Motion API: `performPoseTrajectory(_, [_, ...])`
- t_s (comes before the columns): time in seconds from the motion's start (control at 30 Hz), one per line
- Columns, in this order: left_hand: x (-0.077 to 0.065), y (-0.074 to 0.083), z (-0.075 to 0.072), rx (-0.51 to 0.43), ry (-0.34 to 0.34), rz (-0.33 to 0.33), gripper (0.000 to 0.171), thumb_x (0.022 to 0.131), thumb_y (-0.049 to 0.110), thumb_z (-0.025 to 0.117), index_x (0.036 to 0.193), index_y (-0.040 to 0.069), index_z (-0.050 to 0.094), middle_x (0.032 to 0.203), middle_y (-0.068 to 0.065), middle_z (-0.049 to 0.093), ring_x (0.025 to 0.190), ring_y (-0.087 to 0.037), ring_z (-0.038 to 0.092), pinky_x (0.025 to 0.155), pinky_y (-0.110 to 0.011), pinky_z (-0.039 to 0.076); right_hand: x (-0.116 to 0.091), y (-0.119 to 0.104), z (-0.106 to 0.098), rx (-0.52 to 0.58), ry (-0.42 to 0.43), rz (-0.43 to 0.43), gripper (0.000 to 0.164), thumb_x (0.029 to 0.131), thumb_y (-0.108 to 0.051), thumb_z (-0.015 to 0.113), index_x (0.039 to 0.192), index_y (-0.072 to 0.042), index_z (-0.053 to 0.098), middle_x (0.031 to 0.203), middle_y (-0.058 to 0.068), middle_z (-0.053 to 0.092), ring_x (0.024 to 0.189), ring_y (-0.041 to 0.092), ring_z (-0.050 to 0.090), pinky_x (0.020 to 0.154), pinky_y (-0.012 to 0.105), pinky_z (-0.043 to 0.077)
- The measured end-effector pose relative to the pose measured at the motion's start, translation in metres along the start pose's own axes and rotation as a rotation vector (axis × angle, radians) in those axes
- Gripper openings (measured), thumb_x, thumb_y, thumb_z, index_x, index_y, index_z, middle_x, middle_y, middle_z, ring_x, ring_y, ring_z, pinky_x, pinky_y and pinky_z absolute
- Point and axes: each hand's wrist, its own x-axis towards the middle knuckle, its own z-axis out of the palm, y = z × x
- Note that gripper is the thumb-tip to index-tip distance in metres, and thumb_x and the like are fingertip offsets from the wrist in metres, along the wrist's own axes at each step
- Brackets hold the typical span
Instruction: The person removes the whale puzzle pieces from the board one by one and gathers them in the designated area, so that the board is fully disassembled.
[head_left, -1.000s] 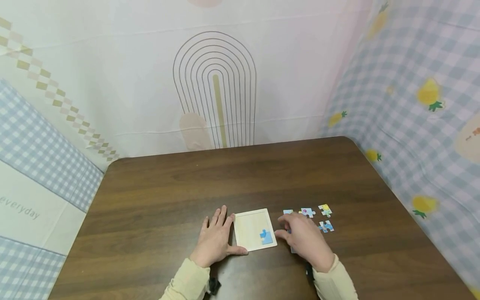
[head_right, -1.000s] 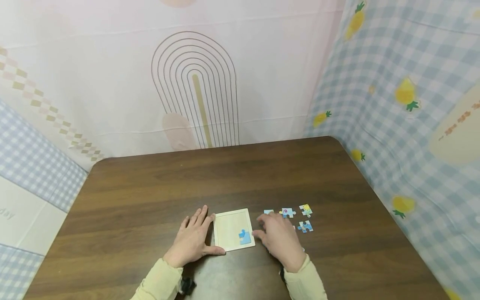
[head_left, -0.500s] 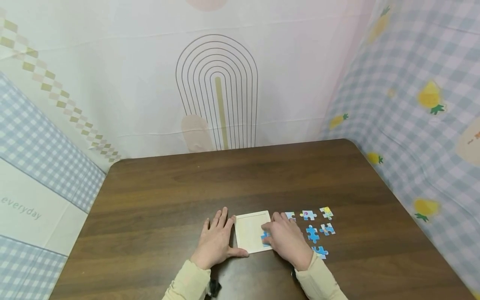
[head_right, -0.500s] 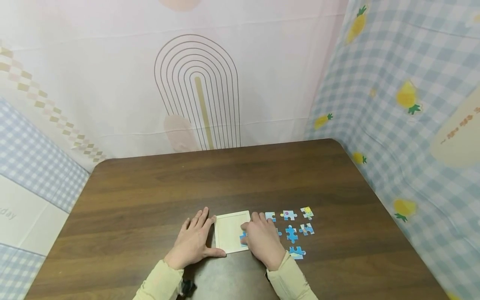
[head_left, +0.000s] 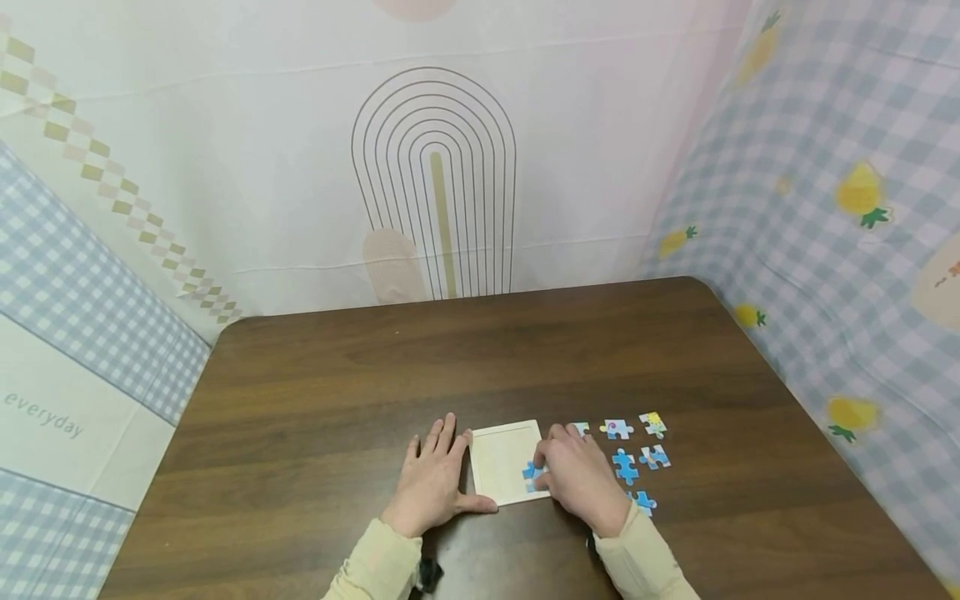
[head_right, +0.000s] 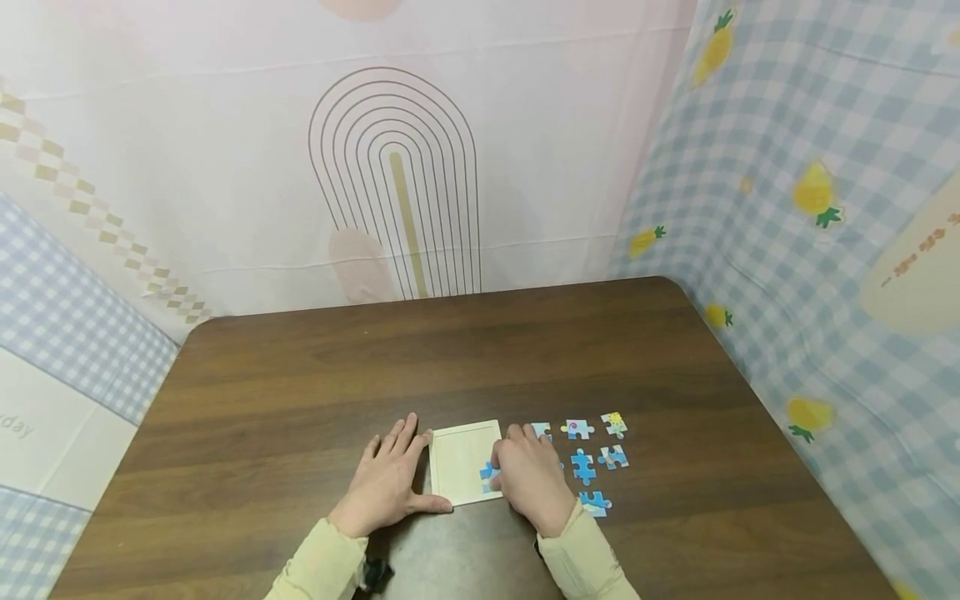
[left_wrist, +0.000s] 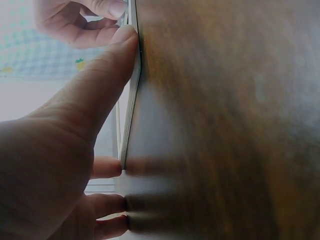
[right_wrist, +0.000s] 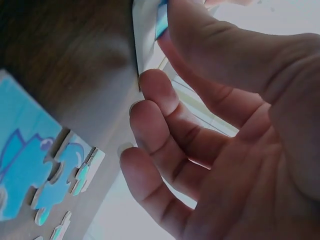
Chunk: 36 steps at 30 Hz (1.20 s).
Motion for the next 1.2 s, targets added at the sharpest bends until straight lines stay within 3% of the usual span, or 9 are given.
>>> performPoseTrajectory(0.3, [0.0,0.001,0.0,-0.005,-0.006,-0.001,0.114,0.062,0.082,0.065,0.146,0.007,0.044,0.155,-0.022,0.028,0.142,-0.038,0.027,0.106,-0.064,0.025,0.001,0.001,0.002,0.01,-0.014,-0.002,0.023,0.073,-0.018,0.086,0.074,-0.013,0.064,0.077,-0.003,0.048,0.077,0.02,0.044,0.083,0.053,0.045])
performPoseTrajectory(0.53, [0.0,0.001,0.0,-0.007,-0.005,-0.004,0.114,0.061,0.082,0.065,0.145,0.007,0.044,0.155,-0.022,0.028,0.141,-0.039,0.028,0.106,-0.064,0.025,0.0,0.002,0.005,0.058,0.017,0.007,0.028,0.072,-0.016,0.086,0.074,-0.015,0.058,0.07,-0.007,0.048,0.069,0.016,0.044,0.066,0.038,0.043])
performPoseTrajectory(0.77, [0.0,0.001,0.0,-0.012,-0.015,-0.005,0.114,0.062,0.081,0.065,0.146,0.007,0.043,0.155,-0.022,0.027,0.142,-0.038,0.027,0.107,-0.064,0.024,-0.008,0.006,-0.003,0.261,0.048,0.023,0.025,0.079,-0.014,0.081,0.074,-0.021,0.057,0.068,-0.013,0.05,0.062,0.007,0.045,0.056,0.026,0.04])
performPoseTrajectory(0.9, [-0.001,0.002,0.001,-0.022,-0.026,0.004,0.114,0.063,0.081,0.065,0.147,0.007,0.042,0.156,-0.022,0.026,0.142,-0.039,0.025,0.107,-0.064,0.023,-0.026,0.026,-0.022,0.378,0.141,0.059,0.024,0.081,-0.009,0.079,0.076,-0.021,0.059,0.071,-0.014,0.058,0.061,0.004,0.05,0.057,0.024,0.044])
performPoseTrajectory(1.03, [0.0,0.002,0.002,-0.026,-0.004,0.008,0.114,0.062,0.081,0.066,0.146,0.007,0.043,0.155,-0.022,0.027,0.142,-0.039,0.026,0.106,-0.064,0.024,-0.05,0.062,-0.046,0.358,0.199,0.138,0.022,0.081,-0.009,0.079,0.078,-0.019,0.06,0.069,-0.011,0.059,0.06,0.006,0.05,0.056,0.024,0.043])
performPoseTrajectory(1.2, [0.0,0.0,0.001,-0.025,0.006,0.006,0.114,0.062,0.08,0.067,0.146,0.007,0.043,0.155,-0.023,0.027,0.142,-0.039,0.026,0.106,-0.064,0.024,-0.08,0.105,-0.058,0.32,0.07,0.305,0.015,0.085,-0.013,0.075,0.081,-0.015,0.061,0.068,-0.005,0.054,0.061,0.011,0.048,0.058,0.026,0.04])
